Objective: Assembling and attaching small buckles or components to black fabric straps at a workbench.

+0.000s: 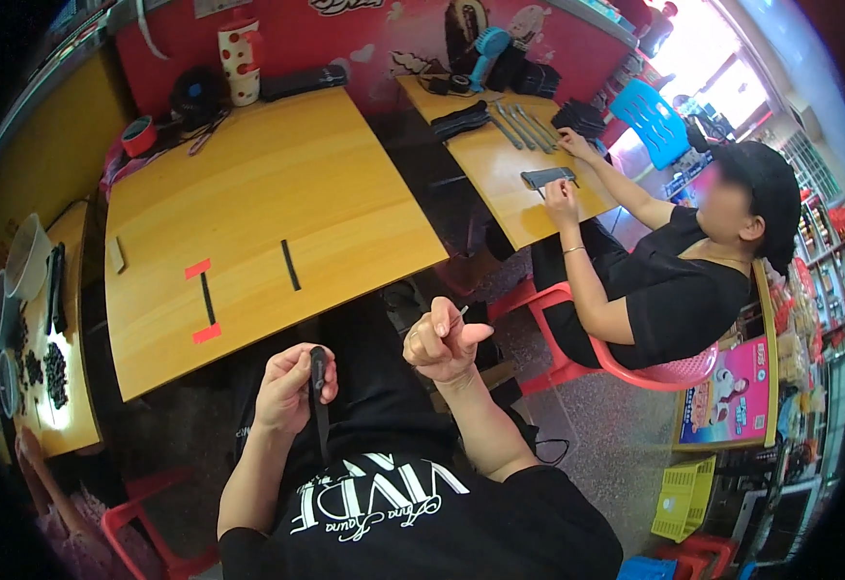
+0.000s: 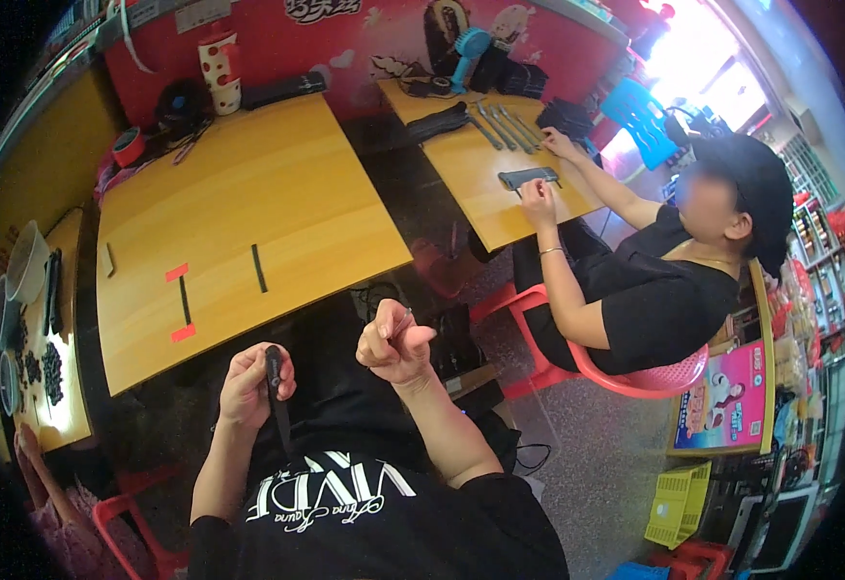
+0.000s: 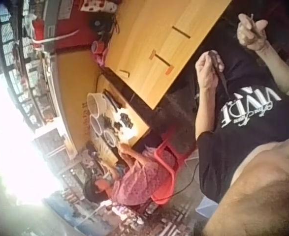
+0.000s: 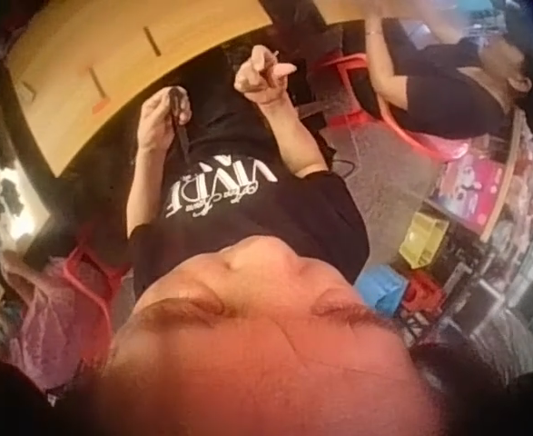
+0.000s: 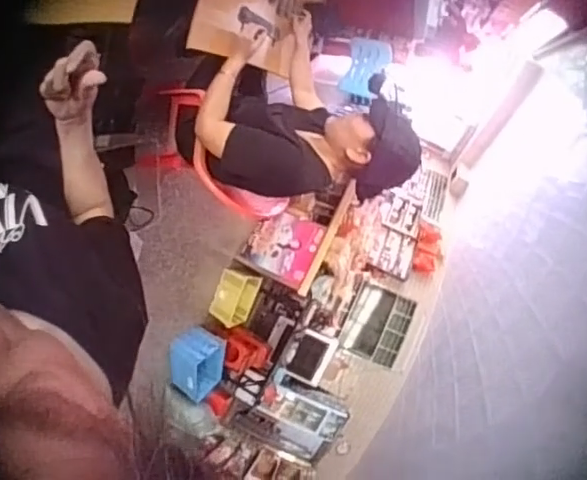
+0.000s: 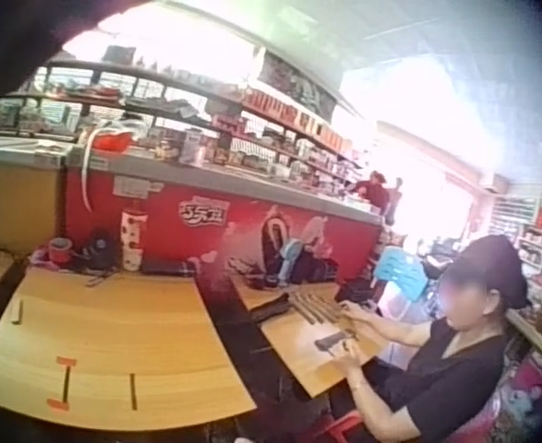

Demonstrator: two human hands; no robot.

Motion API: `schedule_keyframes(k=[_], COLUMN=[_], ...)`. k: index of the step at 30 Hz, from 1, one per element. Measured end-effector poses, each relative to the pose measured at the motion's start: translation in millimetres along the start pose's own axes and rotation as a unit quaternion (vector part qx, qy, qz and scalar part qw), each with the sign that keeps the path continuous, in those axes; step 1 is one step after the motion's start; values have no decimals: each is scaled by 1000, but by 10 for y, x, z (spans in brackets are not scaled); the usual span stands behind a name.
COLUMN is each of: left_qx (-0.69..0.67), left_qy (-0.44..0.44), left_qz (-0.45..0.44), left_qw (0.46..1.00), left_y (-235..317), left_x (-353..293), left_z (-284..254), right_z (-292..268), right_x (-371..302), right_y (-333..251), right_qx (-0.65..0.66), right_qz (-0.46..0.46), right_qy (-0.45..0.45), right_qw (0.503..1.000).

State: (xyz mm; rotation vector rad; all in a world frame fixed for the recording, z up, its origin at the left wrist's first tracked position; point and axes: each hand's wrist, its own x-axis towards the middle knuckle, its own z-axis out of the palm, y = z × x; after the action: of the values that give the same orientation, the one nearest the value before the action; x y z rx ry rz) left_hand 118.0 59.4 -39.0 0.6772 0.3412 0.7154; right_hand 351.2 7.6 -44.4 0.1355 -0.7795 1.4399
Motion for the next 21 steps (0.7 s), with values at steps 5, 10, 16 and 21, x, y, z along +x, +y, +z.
schedule_keyframes(k=[5, 10, 16, 21], left_qx=[-8, -5, 30, -20], left_qy=[4, 6, 9, -17], left_qz=[-16, -15, -38, -31], left_qw=[1000, 1000, 999, 999], left_y=[-46, -42, 6, -68], left_x=[38, 62, 57, 87], left_z=[12, 6, 34, -37], right_z=[-86, -146, -105, 401], right_x=[-91, -121, -140, -38], right_y=[-208, -313, -254, 203], right_qx=[-11, 2, -22, -505], right_qz=[-42, -98, -11, 79], right_qy=[19, 14, 165, 217], right_qw=[999, 995, 986, 832])
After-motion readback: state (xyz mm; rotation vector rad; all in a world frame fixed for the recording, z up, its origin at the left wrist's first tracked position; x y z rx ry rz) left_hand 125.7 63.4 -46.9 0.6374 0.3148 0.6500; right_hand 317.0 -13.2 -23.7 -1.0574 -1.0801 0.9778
